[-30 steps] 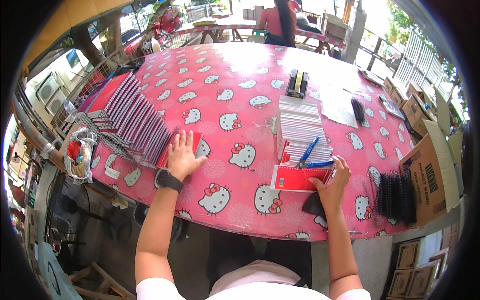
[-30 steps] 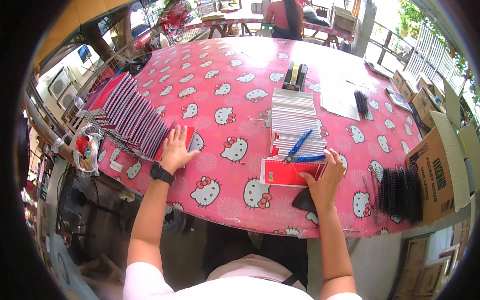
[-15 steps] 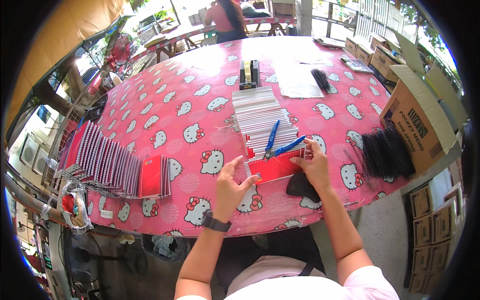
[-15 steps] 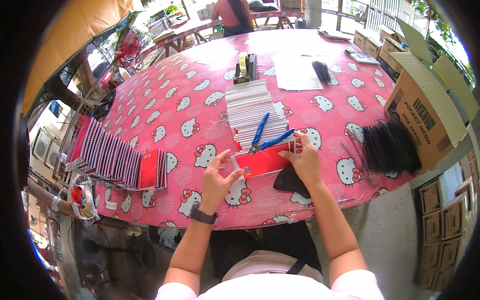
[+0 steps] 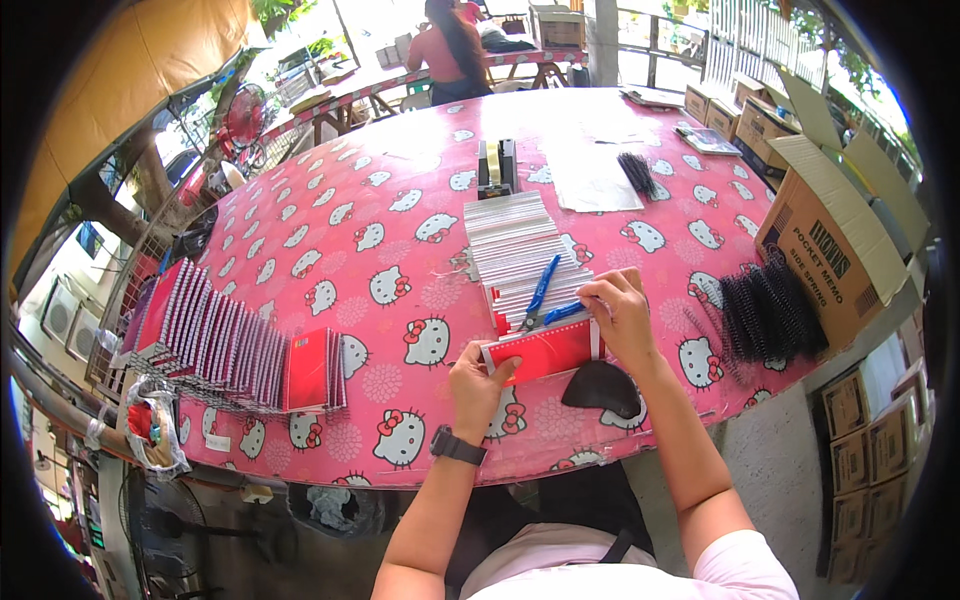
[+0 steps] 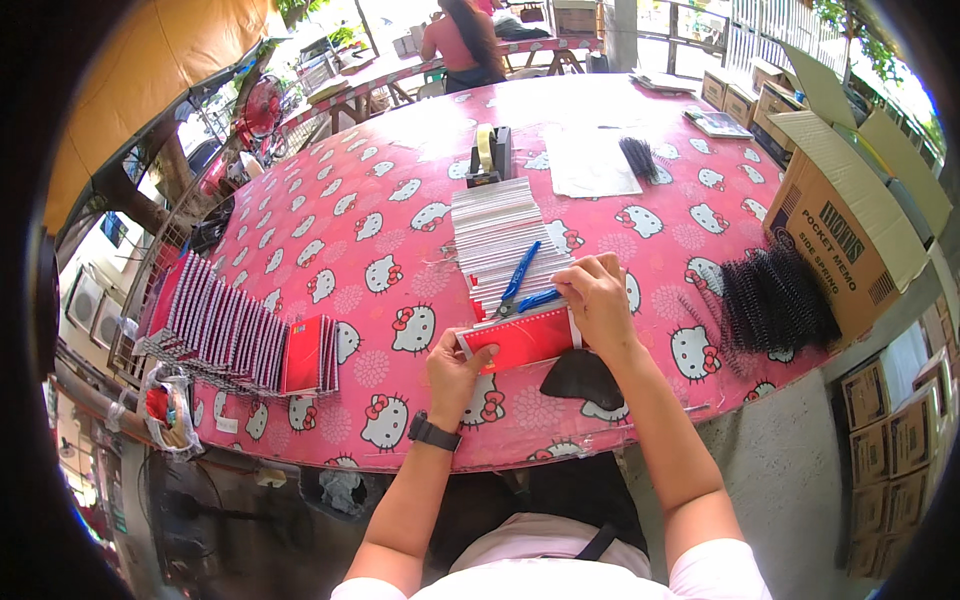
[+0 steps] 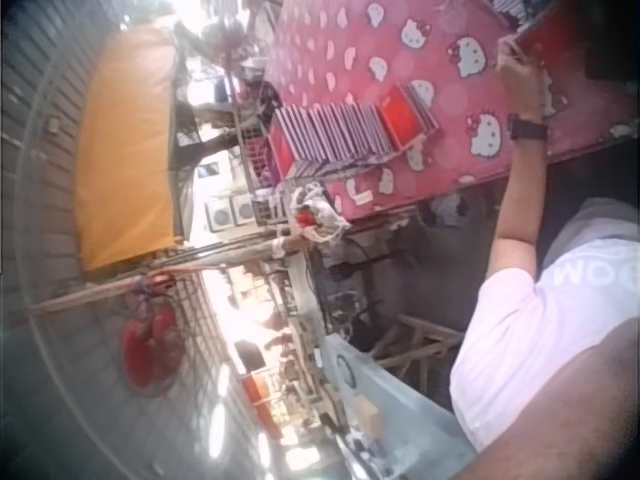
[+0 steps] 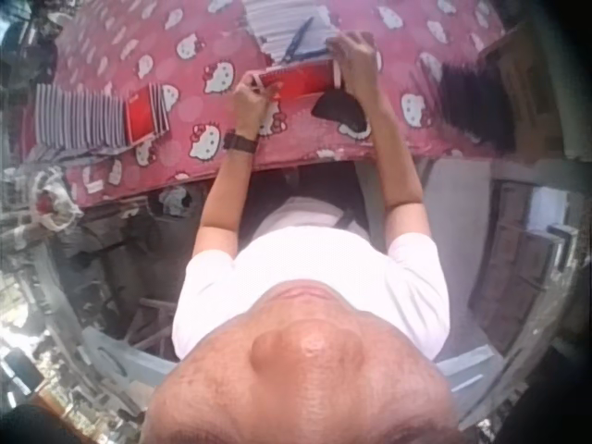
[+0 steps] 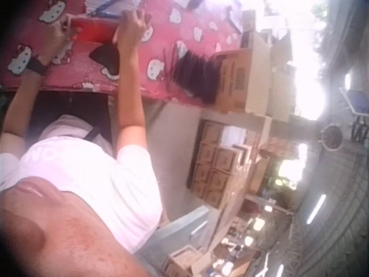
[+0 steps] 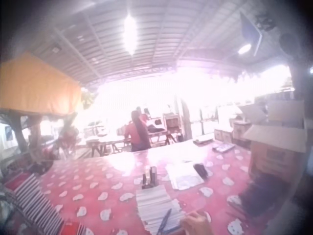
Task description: The person assembles small red spiral-bound notebooks at a table. They pick up a notebook, insert a black spiral binding, and use a handheld binding tool to secure it. The finished notebooks are stacked on the table.
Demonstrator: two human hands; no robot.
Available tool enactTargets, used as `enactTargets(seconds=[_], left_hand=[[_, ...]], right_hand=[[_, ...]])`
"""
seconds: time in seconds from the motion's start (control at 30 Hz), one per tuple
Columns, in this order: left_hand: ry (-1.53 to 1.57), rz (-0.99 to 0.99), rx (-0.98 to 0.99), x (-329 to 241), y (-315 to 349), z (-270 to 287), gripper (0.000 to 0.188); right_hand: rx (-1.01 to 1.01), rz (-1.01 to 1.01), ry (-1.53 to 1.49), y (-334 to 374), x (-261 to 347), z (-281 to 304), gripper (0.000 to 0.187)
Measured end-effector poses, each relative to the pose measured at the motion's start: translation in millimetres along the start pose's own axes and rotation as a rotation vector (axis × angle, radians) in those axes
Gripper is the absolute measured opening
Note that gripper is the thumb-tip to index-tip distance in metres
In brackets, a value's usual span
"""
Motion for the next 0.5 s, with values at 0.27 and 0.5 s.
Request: enactTargets(seconds=[0.27,0.5], left_hand=[[0.003,-0.02,0.071,-4.1,5.6,36.2,0.026],[0.187,0.119,0.023,-39.5,43.4,75.0,0.019]], right_hand=[[-0.089,-0.025,-0.079,-3.7,12.9,4.0,0.018],[0.046,0.026,-0.119,36.8,50.7,22.4,0.032]])
Point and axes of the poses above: each hand's wrist, its own y-axis away from the middle knuckle, its own z-axis out of the back of the hand, x = y × z, the point moved 8 cm from there along -y, towards the middle knuckle, and after that the axes turned 6 degrees about -z, right-handed, at the moved point
